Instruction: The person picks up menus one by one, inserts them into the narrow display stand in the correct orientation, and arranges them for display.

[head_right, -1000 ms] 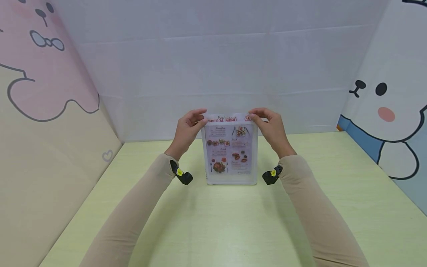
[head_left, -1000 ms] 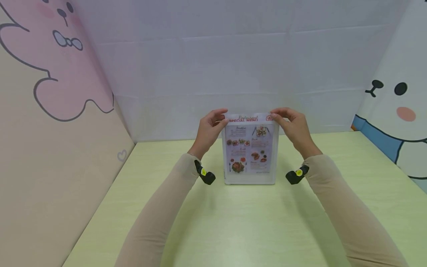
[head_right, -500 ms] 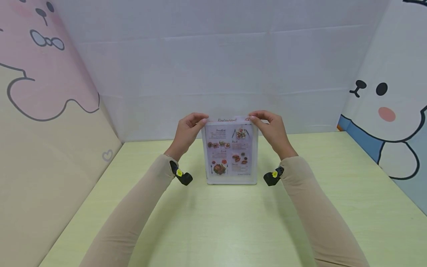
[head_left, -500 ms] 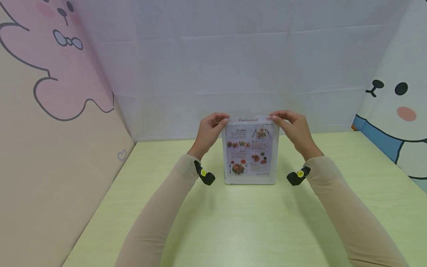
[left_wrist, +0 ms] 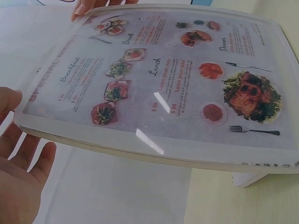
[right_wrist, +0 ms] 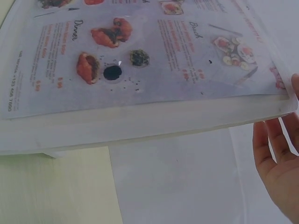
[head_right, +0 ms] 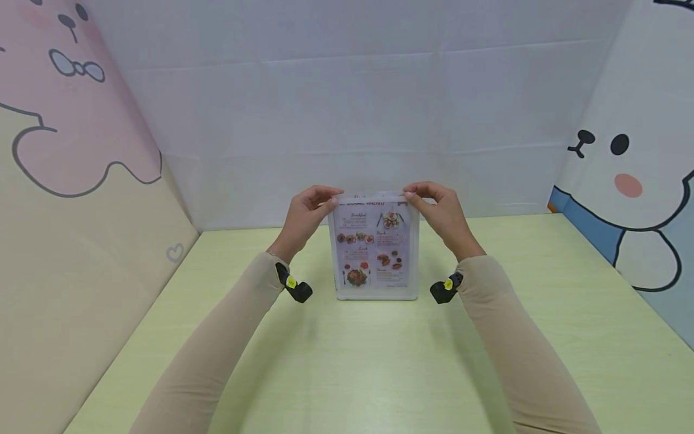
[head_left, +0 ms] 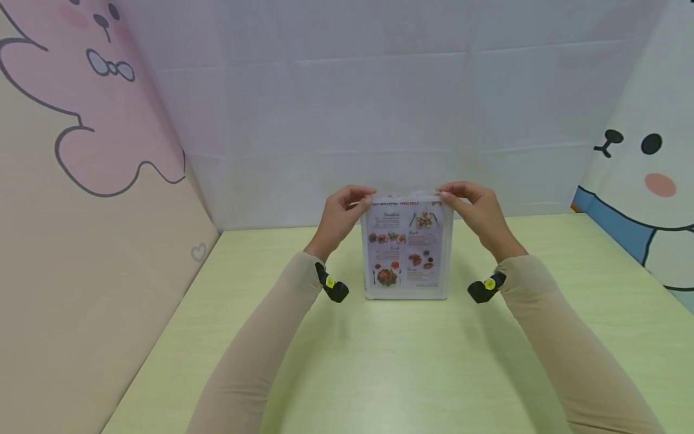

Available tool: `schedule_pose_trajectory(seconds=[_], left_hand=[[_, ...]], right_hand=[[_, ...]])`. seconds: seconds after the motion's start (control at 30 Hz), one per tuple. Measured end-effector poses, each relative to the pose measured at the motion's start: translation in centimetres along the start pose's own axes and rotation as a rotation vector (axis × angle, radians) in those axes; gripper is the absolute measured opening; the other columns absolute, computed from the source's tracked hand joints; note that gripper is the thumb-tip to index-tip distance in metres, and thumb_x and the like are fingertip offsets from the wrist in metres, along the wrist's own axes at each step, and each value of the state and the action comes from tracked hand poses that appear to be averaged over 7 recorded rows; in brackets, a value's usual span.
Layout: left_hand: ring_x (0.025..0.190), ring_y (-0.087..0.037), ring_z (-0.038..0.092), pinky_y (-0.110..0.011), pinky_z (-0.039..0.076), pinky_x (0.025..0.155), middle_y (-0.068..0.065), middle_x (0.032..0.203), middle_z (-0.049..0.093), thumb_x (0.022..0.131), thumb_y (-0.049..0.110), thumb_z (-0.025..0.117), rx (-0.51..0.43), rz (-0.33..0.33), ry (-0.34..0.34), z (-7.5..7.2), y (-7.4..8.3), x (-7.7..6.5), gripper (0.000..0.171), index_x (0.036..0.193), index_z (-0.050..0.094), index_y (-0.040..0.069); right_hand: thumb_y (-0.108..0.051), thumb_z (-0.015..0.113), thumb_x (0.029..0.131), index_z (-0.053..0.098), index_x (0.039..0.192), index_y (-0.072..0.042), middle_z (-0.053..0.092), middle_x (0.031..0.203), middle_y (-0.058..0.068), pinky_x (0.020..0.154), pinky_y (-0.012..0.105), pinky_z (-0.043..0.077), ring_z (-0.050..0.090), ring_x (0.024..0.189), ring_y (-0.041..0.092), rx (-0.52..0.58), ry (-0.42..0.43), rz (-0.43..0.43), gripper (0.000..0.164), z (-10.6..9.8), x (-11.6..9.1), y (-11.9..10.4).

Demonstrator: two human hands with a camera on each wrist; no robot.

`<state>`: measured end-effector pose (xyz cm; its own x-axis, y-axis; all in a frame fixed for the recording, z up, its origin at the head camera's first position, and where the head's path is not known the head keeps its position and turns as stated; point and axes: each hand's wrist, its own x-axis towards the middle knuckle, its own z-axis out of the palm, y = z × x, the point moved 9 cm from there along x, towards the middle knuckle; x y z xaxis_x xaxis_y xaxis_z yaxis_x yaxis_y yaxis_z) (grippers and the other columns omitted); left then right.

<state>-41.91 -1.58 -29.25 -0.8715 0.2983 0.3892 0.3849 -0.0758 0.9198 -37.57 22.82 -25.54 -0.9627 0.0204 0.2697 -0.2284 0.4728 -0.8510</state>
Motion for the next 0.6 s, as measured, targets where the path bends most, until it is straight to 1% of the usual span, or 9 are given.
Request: schedule_pose_trajectory(seconds=[0.1, 0.2, 0.37, 0.6], left_hand=[[0.116, -0.021, 0.057, -0.036, 0.046, 0.101, -0.011, 0.127, 0.061, 0.096, 0.015, 0.059, 0.006, -0.003, -0.010, 0.1, -0.2, 0.0, 0.026, 0.119, 0.063, 0.004], [0.116, -0.021, 0.057, -0.035, 0.046, 0.102, -0.011, 0.127, 0.060, 0.095, 0.014, 0.060, 0.013, -0.011, -0.017, 0.2, -0.5, 0.0, 0.027, 0.120, 0.062, 0.004], [0.114, -0.019, 0.058, -0.034, 0.048, 0.099, -0.008, 0.124, 0.061, 0.095, 0.015, 0.061, 0.025, -0.019, -0.023, 0.3, -0.9, -0.2, 0.025, 0.119, 0.063, 0.008], [0.107, -0.020, 0.063, -0.036, 0.051, 0.093, -0.007, 0.120, 0.062, 0.095, 0.016, 0.061, 0.053, -0.025, -0.019, 0.3, -1.4, -0.2, 0.025, 0.119, 0.063, 0.012]], right_hand=[[-0.036, 0.065, 0.092, 0.064, 0.117, -0.006, 0.062, 0.098, -0.017, 0.106, 0.050, 0.032, 0.049, 0.107, 0.008, -0.009, -0.011, 0.009, 0.039, 0.1, -0.1, 0.2], [-0.036, 0.064, 0.092, 0.063, 0.119, -0.006, 0.061, 0.099, -0.017, 0.104, 0.048, 0.034, 0.048, 0.108, 0.009, -0.018, -0.025, 0.017, 0.040, 0.1, -0.1, 0.4], [-0.035, 0.064, 0.093, 0.062, 0.120, -0.005, 0.061, 0.100, -0.015, 0.101, 0.045, 0.035, 0.048, 0.108, 0.009, -0.029, -0.042, 0.015, 0.040, 0.2, -0.2, 0.5], [-0.034, 0.064, 0.092, 0.061, 0.121, -0.005, 0.062, 0.097, -0.015, 0.101, 0.044, 0.035, 0.048, 0.107, 0.009, -0.030, -0.051, 0.006, 0.041, 0.3, -0.3, 0.6]])
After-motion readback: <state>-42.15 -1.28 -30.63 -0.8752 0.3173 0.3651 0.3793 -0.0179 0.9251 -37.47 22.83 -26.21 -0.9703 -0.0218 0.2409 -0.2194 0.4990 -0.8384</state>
